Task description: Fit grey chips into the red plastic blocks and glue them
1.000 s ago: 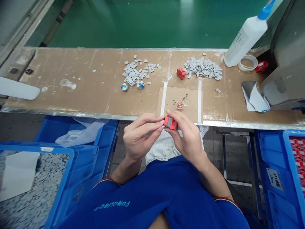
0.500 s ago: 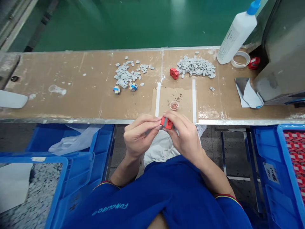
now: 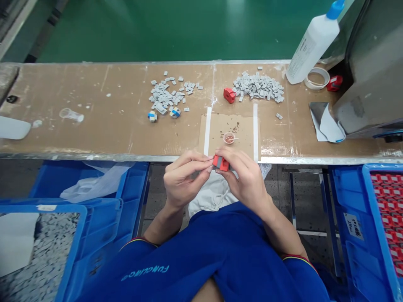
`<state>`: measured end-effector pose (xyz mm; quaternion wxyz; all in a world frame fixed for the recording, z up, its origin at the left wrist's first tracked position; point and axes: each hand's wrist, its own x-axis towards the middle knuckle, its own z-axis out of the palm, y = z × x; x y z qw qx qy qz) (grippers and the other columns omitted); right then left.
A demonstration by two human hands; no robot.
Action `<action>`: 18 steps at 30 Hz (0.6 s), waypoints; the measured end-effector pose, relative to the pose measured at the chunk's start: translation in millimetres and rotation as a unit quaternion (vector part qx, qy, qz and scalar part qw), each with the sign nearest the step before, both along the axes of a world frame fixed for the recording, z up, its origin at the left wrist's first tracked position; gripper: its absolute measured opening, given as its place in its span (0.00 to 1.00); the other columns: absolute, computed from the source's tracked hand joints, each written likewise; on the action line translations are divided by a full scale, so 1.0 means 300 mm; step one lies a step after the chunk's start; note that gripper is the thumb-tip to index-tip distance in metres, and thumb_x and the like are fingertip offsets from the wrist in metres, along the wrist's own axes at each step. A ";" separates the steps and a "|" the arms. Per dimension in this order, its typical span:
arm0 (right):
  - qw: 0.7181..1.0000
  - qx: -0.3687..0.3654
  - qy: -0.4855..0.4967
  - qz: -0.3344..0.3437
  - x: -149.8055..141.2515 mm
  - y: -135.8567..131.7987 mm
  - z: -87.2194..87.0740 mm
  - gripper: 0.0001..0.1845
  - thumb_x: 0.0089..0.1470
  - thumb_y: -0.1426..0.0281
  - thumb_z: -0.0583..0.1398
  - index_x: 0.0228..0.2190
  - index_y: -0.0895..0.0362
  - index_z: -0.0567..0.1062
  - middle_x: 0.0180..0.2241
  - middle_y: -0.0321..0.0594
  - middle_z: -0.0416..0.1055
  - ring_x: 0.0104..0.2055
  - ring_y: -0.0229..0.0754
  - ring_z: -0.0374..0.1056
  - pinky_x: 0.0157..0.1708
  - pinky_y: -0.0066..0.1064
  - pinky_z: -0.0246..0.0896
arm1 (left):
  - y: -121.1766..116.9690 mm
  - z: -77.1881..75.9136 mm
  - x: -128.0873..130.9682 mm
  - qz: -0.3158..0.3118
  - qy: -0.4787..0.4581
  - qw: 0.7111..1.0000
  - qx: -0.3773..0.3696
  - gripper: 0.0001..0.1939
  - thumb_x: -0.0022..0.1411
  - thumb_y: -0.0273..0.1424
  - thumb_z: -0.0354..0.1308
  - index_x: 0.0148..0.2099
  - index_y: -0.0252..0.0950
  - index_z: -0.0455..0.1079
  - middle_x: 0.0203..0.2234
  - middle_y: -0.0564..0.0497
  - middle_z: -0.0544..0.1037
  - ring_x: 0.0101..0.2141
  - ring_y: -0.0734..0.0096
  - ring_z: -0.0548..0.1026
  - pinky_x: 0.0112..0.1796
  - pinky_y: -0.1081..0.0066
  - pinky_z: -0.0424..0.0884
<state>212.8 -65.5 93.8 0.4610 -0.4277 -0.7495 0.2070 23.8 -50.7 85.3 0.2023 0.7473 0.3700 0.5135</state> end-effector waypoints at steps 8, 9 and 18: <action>0.964 -0.157 0.213 0.034 -0.017 0.005 -0.055 0.16 0.65 0.69 0.66 0.53 0.50 0.74 0.57 0.47 0.75 0.57 0.45 0.77 0.54 0.39 0.78 | 0.017 -0.009 -0.008 -0.022 -0.011 0.998 -0.049 0.12 0.66 0.27 0.69 0.52 0.40 0.81 0.45 0.46 0.84 0.46 0.66 0.83 0.46 0.66 0.80; 0.945 -0.174 0.273 0.039 -0.025 0.005 -0.063 0.15 0.64 0.67 0.67 0.51 0.50 0.73 0.56 0.46 0.74 0.57 0.45 0.76 0.54 0.39 0.78 | 0.018 -0.011 -0.003 -0.031 -0.028 0.997 -0.064 0.17 0.65 0.29 0.70 0.56 0.40 0.79 0.49 0.44 0.84 0.50 0.63 0.82 0.49 0.65 0.80; 0.874 -0.319 0.367 0.016 -0.089 -0.023 -0.080 0.22 0.60 0.50 0.68 0.46 0.52 0.76 0.42 0.42 0.80 0.46 0.45 0.78 0.49 0.38 0.77 | -0.026 -0.044 0.036 -0.130 -0.121 0.964 -0.198 0.29 0.72 0.35 0.63 0.71 0.40 0.65 0.67 0.38 0.74 0.66 0.54 0.74 0.66 0.58 0.70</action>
